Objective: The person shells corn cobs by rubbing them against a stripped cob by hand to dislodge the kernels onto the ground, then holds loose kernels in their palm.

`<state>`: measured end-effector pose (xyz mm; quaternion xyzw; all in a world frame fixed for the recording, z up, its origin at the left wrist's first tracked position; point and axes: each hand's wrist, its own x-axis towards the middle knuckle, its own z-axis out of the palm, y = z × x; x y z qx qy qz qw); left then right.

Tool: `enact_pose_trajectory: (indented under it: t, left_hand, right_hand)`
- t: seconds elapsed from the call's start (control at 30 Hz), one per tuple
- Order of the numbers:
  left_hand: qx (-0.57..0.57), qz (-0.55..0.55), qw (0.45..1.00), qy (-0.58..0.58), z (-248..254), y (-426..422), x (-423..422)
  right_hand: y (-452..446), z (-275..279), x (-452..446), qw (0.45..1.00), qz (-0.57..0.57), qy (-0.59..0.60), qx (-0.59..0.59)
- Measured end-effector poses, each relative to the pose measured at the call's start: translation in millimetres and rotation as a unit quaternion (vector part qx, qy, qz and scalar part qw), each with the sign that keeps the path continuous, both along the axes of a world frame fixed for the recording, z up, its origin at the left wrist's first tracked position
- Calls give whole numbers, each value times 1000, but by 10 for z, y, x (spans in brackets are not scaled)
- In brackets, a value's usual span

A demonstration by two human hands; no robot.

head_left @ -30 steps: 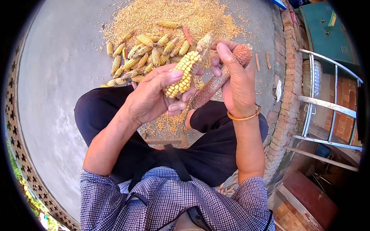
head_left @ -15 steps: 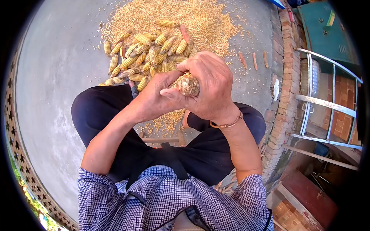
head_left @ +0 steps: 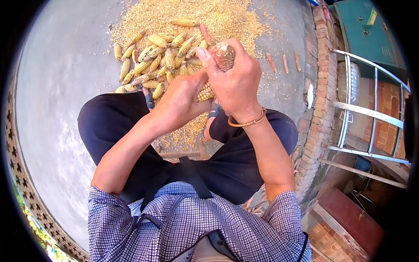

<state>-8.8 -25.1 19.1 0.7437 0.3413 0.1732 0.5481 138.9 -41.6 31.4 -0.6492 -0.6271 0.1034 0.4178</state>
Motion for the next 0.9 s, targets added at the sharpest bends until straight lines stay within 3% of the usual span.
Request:
enact_pose_trajectory:
  t: [0.13,0.17,0.27,0.4,0.53,0.6,0.7,0.8,0.83,0.9]
  left_hand:
    - [-13,60,995,-85,26,14,-5]
    - [-82,67,990,-91,41,3,-20]
    - [-277,94,950,-111,132,44,-43]
    - [-301,117,935,-149,109,34,-44]
    - [-284,78,942,-160,29,73,-72]
    - [-277,79,944,-158,-37,68,-80]
    - [-32,30,986,-160,-137,71,-94]
    - [-106,33,985,-131,-12,2,-51]
    - [-57,24,987,-150,-71,-27,-58]
    - [11,-13,997,-77,-158,-59,-71]
  right_hand:
    - [-6,167,144,948,39,305,85]
    - [-26,249,195,958,-5,277,76]
    - [6,258,294,951,30,282,127]
    - [-19,193,271,978,83,137,135]
    - [-11,169,293,964,139,-96,207]
    - [-18,170,209,961,175,-138,163]
    - [-33,89,39,960,209,-148,116]
    - [-127,85,-7,970,152,-169,85]
    - [-88,51,-43,968,133,-151,151]
    - [-105,53,-95,984,66,-150,66]
